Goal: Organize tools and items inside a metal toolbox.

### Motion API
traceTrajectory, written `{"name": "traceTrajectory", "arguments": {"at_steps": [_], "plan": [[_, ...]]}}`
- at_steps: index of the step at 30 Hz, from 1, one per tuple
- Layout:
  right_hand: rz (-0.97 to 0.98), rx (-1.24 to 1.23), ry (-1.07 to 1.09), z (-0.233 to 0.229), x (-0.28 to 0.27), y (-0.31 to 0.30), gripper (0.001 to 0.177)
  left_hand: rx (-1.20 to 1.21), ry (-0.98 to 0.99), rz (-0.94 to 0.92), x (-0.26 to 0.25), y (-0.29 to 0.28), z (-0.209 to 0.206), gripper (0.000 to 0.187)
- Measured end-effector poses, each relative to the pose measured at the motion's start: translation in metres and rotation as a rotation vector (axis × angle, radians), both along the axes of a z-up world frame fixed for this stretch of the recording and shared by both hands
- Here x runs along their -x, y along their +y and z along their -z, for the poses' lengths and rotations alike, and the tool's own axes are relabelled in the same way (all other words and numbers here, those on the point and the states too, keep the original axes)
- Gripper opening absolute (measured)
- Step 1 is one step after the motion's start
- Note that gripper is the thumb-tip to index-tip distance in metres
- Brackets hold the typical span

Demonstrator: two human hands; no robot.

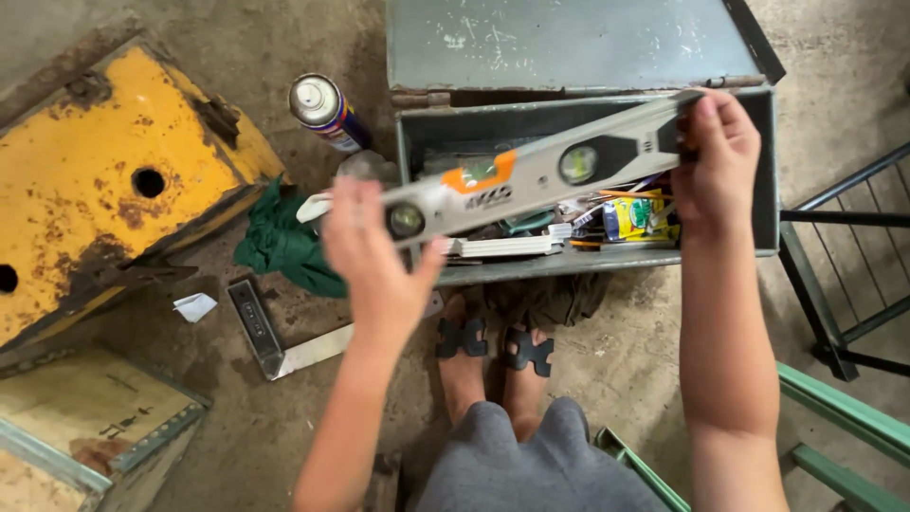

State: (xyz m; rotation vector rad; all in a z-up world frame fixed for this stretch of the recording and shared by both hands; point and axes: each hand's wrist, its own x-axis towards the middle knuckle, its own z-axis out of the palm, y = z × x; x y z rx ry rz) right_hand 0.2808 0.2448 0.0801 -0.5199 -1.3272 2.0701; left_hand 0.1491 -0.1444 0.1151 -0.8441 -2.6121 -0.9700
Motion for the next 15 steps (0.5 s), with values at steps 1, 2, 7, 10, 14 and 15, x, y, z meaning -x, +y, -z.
{"name": "traceTrajectory", "arguments": {"at_steps": [1,2,7,10,14,15], "plan": [[0.024,-0.032,-0.077,-0.015,0.009,-0.017,0.013,0.025,-0.022,0.122,-0.006,0.004,-0.001,0.104],[0.022,-0.032,-0.077,-0.016,0.012,-0.024,0.013,0.025,-0.022,0.120,-0.009,0.011,-0.003,0.104],[-0.115,-0.049,-0.142,-0.003,0.022,-0.052,0.014,0.202,-0.144,0.339,-0.011,0.035,0.004,0.110],[-0.160,-0.039,-0.163,0.010,0.020,-0.060,0.015,0.257,-0.259,0.357,-0.016,0.031,0.020,0.101],[-0.265,-0.060,-0.160,0.033,0.017,-0.066,0.016,0.201,-0.248,0.317,-0.029,0.011,0.036,0.094],[-0.283,-0.045,-0.203,0.035,0.017,-0.071,0.018,0.144,-0.223,0.295,-0.032,0.004,0.039,0.091]]}}
